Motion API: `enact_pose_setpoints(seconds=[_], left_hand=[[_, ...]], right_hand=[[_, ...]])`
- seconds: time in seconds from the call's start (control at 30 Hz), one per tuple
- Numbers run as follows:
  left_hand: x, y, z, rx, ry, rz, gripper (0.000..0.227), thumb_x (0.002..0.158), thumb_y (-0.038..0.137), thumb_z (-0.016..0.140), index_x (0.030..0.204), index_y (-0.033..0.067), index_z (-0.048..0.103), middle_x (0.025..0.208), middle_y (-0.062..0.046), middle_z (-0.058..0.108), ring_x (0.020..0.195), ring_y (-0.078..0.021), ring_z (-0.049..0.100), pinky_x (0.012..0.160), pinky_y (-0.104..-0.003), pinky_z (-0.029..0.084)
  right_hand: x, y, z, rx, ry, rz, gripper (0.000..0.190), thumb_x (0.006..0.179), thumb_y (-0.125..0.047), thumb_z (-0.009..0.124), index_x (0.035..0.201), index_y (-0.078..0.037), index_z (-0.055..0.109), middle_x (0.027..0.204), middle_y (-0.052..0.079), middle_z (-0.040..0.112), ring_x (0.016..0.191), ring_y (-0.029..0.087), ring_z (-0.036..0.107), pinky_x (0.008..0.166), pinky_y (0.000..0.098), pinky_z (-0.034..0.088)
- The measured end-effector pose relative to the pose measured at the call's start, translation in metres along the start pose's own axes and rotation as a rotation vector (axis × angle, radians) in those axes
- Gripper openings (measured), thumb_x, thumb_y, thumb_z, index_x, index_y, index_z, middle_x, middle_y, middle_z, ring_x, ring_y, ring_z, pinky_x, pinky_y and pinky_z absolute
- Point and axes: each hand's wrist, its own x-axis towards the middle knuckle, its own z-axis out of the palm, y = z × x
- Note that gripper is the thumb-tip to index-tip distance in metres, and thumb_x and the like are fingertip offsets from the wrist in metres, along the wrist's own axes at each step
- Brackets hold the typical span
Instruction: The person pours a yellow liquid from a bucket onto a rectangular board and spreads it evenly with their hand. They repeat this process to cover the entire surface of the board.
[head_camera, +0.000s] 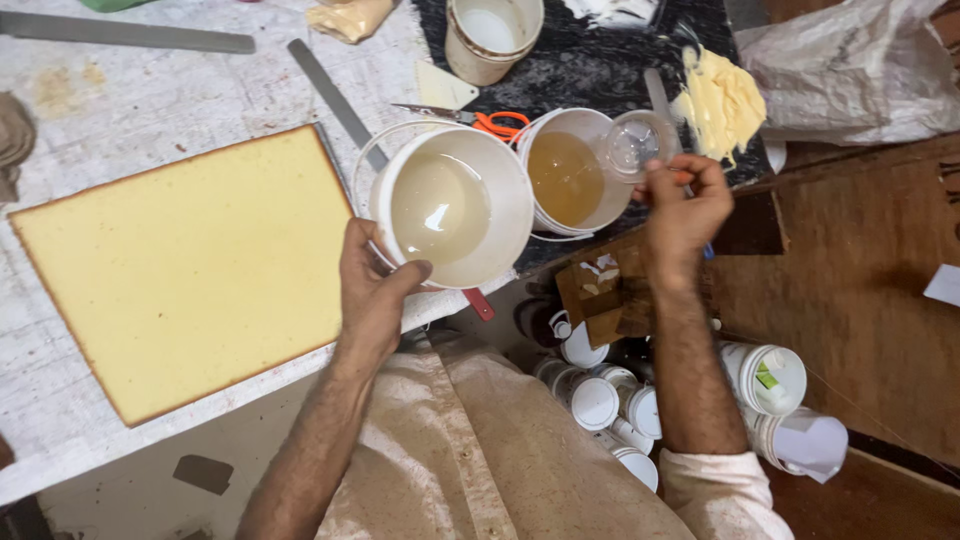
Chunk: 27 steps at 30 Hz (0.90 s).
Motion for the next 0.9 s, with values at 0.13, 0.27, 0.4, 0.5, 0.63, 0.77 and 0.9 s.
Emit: enact_pose_setpoints(seconds=[0.13,0.27,0.4,0.5,0.63,0.77,0.9], left_hand=[[-0.002,-0.007,0.002,0.018,-0.019,0.071,0.043,0.077,-0.016,0.066,0.108,0.0054,0.045,0.107,-0.010,0.060,0.097,-0.0179,0.069,0.075,-0.032,0.069],[-0.006,-0.016,0.002,0.073,-0.038,0.120,0.043,0.077,-0.016,0.070,0.105,0.0054,0.044,0.103,-0.007,0.057,0.093,-0.0123,0.065,0.074,-0.028,0.065],[-0.010,-0.018,0.007,0.188,-0.041,0.188,0.044,0.080,-0.014,0.072,0.107,0.0055,0.044,0.103,-0.005,0.054,0.094,-0.0095,0.060,0.076,-0.024,0.057],[-0.013,-0.017,0.012,0.228,-0.014,0.138,0.043,0.077,-0.010,0.073,0.105,0.0067,0.045,0.100,-0.004,0.056,0.090,-0.0083,0.061,0.070,-0.023,0.057],[-0.016,-0.014,0.016,0.283,-0.012,0.093,0.042,0.076,-0.006,0.075,0.102,0.0062,0.044,0.096,-0.005,0.057,0.086,-0.0089,0.060,0.067,-0.024,0.055],[-0.016,-0.012,0.019,0.278,-0.013,0.157,0.042,0.076,-0.007,0.074,0.105,0.0061,0.045,0.099,-0.004,0.057,0.091,-0.0088,0.060,0.072,-0.024,0.056],[-0.014,-0.011,0.025,0.316,-0.003,0.215,0.042,0.078,-0.008,0.075,0.104,0.0057,0.045,0.098,-0.005,0.055,0.091,-0.0090,0.058,0.073,-0.024,0.055]], right_hand=[[-0.038,-0.086,0.027,-0.019,-0.282,-0.084,0.023,0.101,0.007,0.074,0.121,-0.002,0.066,0.096,0.007,0.066,0.080,0.018,0.068,0.070,0.0308,0.061],[-0.081,-0.112,0.079,-0.623,-0.570,-0.604,0.031,0.093,-0.006,0.079,0.123,-0.008,0.068,0.093,0.006,0.063,0.073,0.017,0.068,0.064,0.0302,0.056],[-0.090,-0.095,0.135,-1.020,-0.526,-0.892,0.033,0.094,-0.012,0.077,0.127,-0.013,0.073,0.083,0.004,0.057,0.067,0.023,0.065,0.054,0.0379,0.052],[-0.092,-0.080,0.148,-1.016,-0.672,-0.852,0.028,0.093,-0.009,0.075,0.120,-0.015,0.074,0.083,0.006,0.058,0.067,0.024,0.065,0.052,0.0391,0.052],[-0.090,-0.071,0.146,-0.763,-0.783,-0.648,0.026,0.085,-0.008,0.077,0.110,-0.016,0.074,0.083,0.006,0.061,0.071,0.028,0.065,0.060,0.0415,0.053],[-0.074,-0.081,0.147,-0.485,-0.902,-0.016,0.039,0.085,-0.001,0.077,0.123,-0.010,0.075,0.074,0.004,0.062,0.061,0.015,0.065,0.055,0.0301,0.056],[-0.065,-0.109,0.135,-0.223,-0.853,0.462,0.037,0.091,0.001,0.072,0.128,-0.003,0.071,0.076,0.001,0.062,0.062,0.010,0.066,0.055,0.0245,0.060]])
